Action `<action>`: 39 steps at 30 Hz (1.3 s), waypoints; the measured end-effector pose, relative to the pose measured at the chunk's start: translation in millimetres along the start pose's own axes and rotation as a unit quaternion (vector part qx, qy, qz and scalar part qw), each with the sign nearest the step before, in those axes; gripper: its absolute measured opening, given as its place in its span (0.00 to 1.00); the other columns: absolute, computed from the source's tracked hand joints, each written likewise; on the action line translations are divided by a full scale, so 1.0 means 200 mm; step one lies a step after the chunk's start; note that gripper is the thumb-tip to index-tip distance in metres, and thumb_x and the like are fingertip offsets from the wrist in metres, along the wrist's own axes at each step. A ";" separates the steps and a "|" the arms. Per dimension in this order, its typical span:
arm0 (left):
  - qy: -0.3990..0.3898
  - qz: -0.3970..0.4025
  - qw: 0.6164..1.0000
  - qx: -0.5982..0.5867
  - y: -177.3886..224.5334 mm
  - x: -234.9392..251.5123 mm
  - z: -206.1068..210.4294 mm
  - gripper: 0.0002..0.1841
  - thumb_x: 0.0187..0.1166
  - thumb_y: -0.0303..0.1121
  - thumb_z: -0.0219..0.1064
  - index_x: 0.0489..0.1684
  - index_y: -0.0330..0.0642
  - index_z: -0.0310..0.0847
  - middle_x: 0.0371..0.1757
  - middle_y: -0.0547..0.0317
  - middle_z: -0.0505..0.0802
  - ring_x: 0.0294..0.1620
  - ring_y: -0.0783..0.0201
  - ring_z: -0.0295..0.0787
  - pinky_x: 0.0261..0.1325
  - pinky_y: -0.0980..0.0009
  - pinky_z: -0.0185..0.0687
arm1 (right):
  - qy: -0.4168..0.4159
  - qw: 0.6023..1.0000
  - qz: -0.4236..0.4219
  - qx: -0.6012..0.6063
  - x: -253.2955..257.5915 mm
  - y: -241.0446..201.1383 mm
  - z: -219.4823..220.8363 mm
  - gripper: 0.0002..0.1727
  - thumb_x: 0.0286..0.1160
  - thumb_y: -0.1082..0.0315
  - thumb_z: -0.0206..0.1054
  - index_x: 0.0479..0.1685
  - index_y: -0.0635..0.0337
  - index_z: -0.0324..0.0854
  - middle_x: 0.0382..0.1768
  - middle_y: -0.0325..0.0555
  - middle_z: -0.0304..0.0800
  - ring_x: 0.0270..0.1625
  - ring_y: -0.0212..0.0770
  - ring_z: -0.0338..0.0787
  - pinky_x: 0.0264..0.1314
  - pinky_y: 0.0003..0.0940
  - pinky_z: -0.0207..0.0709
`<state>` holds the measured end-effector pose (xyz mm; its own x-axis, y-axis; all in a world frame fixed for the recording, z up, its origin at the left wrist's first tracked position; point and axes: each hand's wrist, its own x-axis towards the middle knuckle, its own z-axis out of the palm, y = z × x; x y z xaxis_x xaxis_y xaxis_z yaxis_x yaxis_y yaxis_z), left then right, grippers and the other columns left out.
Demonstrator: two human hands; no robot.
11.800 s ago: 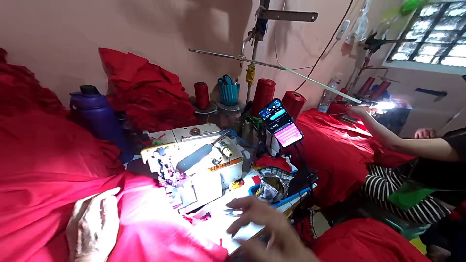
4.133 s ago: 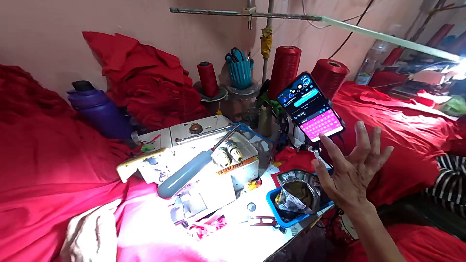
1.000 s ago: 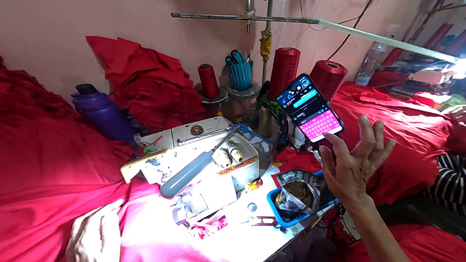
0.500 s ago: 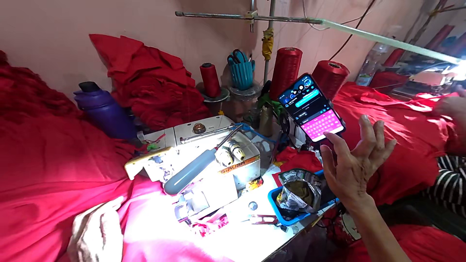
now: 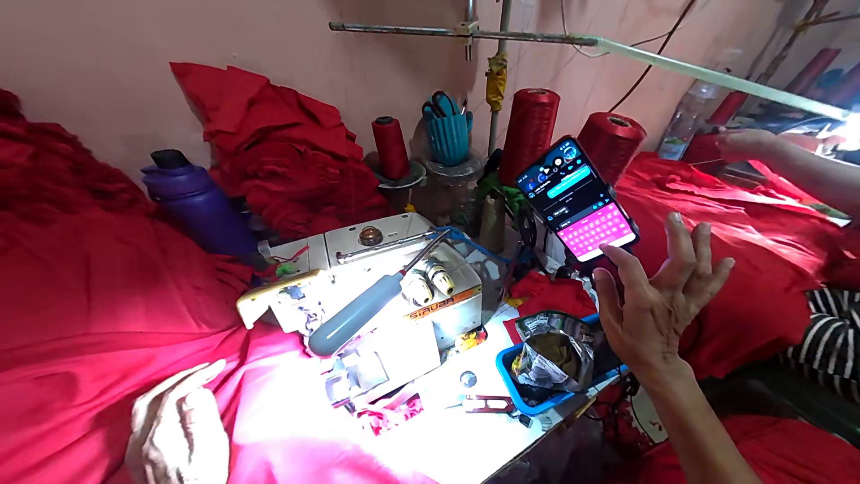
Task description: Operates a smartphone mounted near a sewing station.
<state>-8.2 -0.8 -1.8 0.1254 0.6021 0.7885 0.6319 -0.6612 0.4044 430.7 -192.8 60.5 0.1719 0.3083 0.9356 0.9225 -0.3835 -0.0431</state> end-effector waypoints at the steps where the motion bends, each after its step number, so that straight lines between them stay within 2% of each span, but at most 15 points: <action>1: -0.001 -0.005 1.000 0.003 0.03 0.01 -0.01 0.24 0.88 0.28 0.42 0.55 0.14 0.81 0.59 0.19 0.86 0.68 0.35 0.82 0.78 0.56 0.70 | 0.000 1.000 -0.001 0.002 0.00 0.00 0.00 0.17 0.84 0.56 0.60 0.61 0.51 0.87 0.85 0.70 0.62 0.91 0.76 0.50 0.81 0.84 0.32; 11: 0.038 0.003 0.999 -0.002 0.05 0.01 0.00 0.23 0.87 0.27 0.42 0.50 0.13 0.81 0.51 0.20 0.88 0.59 0.41 0.86 0.71 0.59 0.75 | 0.005 1.000 -0.005 0.006 0.00 -0.01 0.01 0.16 0.84 0.57 0.61 0.61 0.50 0.88 0.85 0.69 0.63 0.91 0.76 0.50 0.82 0.84 0.32; 22: 0.036 0.008 0.999 0.009 0.06 0.01 -0.01 0.23 0.87 0.28 0.42 0.52 0.14 0.82 0.51 0.20 0.89 0.58 0.40 0.87 0.72 0.58 0.75 | 0.005 1.000 -0.006 0.002 -0.01 -0.01 0.00 0.17 0.84 0.57 0.61 0.61 0.51 0.88 0.85 0.71 0.63 0.90 0.77 0.51 0.81 0.85 0.32; 26: 0.026 0.011 1.000 0.009 0.06 0.01 -0.01 0.24 0.88 0.28 0.42 0.53 0.13 0.81 0.52 0.19 0.88 0.60 0.36 0.86 0.73 0.55 0.74 | 0.010 1.000 -0.012 -0.001 -0.01 -0.01 0.00 0.16 0.84 0.57 0.61 0.60 0.51 0.88 0.84 0.71 0.64 0.90 0.77 0.52 0.81 0.85 0.34; 28: 0.028 0.016 0.999 0.007 0.03 0.01 0.00 0.24 0.88 0.28 0.42 0.53 0.13 0.81 0.52 0.20 0.88 0.60 0.37 0.86 0.73 0.56 0.74 | 0.010 1.000 -0.012 -0.002 -0.01 -0.01 0.00 0.16 0.84 0.57 0.61 0.60 0.50 0.88 0.84 0.71 0.64 0.90 0.77 0.52 0.81 0.85 0.34; 32: 0.042 0.032 0.999 -0.003 -0.16 -0.03 0.04 0.24 0.89 0.32 0.42 0.54 0.20 0.83 0.53 0.28 0.90 0.62 0.46 0.85 0.73 0.61 0.73 | 0.005 1.000 -0.009 0.001 -0.01 -0.01 0.00 0.16 0.84 0.57 0.61 0.60 0.51 0.88 0.85 0.71 0.64 0.90 0.77 0.51 0.81 0.85 0.33; 34: 0.040 0.032 0.999 0.000 -0.14 -0.03 0.04 0.24 0.89 0.33 0.42 0.54 0.19 0.82 0.53 0.27 0.90 0.62 0.45 0.85 0.73 0.60 0.73 | 0.006 1.000 -0.008 0.001 -0.01 -0.01 0.00 0.16 0.83 0.57 0.61 0.60 0.50 0.88 0.84 0.71 0.64 0.90 0.77 0.52 0.81 0.85 0.33; 37: 0.031 0.013 0.999 0.012 0.02 0.00 0.00 0.24 0.88 0.29 0.43 0.52 0.14 0.82 0.52 0.20 0.89 0.61 0.36 0.85 0.73 0.55 0.73 | 0.006 1.000 -0.013 0.003 -0.01 -0.01 0.01 0.16 0.84 0.57 0.61 0.60 0.51 0.87 0.84 0.71 0.64 0.90 0.77 0.52 0.80 0.85 0.33; 39: 0.026 0.004 0.999 0.017 0.07 0.01 -0.01 0.23 0.87 0.28 0.43 0.52 0.14 0.82 0.52 0.20 0.89 0.61 0.35 0.85 0.74 0.54 0.73 | 0.006 1.000 -0.014 0.004 0.00 -0.01 0.00 0.16 0.83 0.57 0.61 0.60 0.51 0.87 0.84 0.71 0.63 0.90 0.77 0.52 0.80 0.85 0.34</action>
<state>-0.9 -8.6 6.6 0.0906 0.5720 0.8152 0.6571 -0.6494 0.3826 428.6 -191.2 59.8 0.1412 0.3083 0.9408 0.9299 -0.3673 -0.0192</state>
